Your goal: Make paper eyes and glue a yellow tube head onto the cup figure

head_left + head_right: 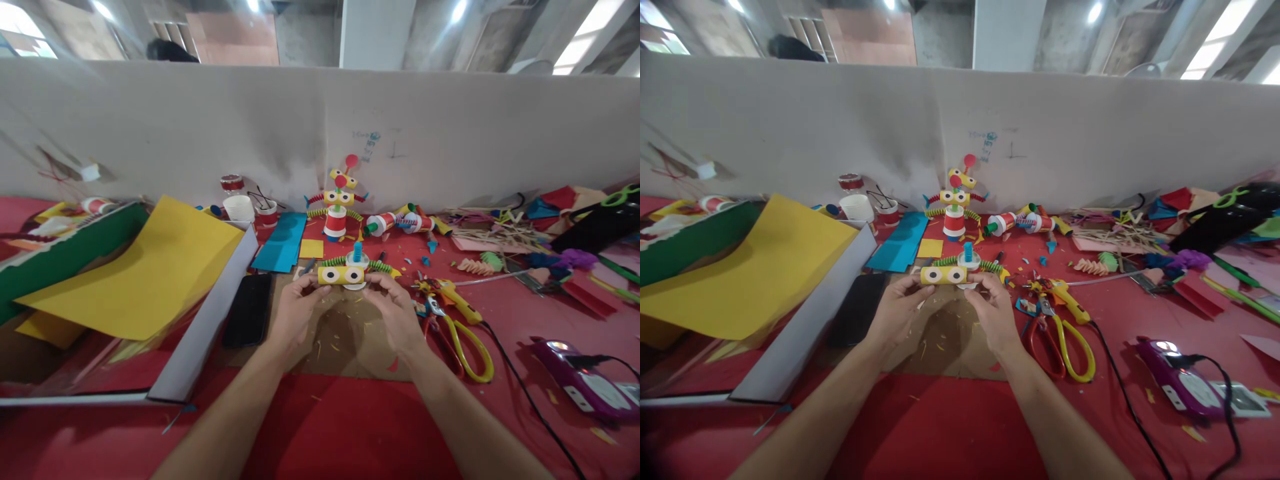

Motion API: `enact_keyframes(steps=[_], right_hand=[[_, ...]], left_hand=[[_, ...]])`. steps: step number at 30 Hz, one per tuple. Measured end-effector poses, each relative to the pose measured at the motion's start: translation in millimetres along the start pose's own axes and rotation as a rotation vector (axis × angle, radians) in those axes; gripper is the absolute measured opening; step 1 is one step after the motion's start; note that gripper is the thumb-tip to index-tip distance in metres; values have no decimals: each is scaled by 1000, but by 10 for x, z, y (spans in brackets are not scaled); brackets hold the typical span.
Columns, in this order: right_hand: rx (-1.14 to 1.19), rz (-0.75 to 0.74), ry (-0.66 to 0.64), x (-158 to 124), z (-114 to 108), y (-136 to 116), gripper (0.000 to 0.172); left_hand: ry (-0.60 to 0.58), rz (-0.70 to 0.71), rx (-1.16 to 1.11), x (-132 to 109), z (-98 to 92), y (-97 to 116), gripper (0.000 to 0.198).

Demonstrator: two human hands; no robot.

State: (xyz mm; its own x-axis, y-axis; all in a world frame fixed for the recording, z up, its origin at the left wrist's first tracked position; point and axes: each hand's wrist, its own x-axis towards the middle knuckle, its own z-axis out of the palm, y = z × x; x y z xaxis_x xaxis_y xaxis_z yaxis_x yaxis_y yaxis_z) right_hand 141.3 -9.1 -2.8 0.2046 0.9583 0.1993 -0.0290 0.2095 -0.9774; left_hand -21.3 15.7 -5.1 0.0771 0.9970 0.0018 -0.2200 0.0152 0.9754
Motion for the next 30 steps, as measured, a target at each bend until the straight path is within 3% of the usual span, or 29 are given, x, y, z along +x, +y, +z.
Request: enact_keyframes(steps=[7,12,24,30], right_hand=[[-54,-62,30,27,-12,81,10],[-176,-93,34,45,-33,66,12],[-266,-92,37,48,-28,78,14],[-278,-92,40,53,-37,45,14]], left_hand=[[-12,-25,11,-15,15,39,20],[-75,-74,-135,-19,43,53,33],[-30,-94,-170,-26,41,83,19],[-89,-92,-154,-13,18,69,28]])
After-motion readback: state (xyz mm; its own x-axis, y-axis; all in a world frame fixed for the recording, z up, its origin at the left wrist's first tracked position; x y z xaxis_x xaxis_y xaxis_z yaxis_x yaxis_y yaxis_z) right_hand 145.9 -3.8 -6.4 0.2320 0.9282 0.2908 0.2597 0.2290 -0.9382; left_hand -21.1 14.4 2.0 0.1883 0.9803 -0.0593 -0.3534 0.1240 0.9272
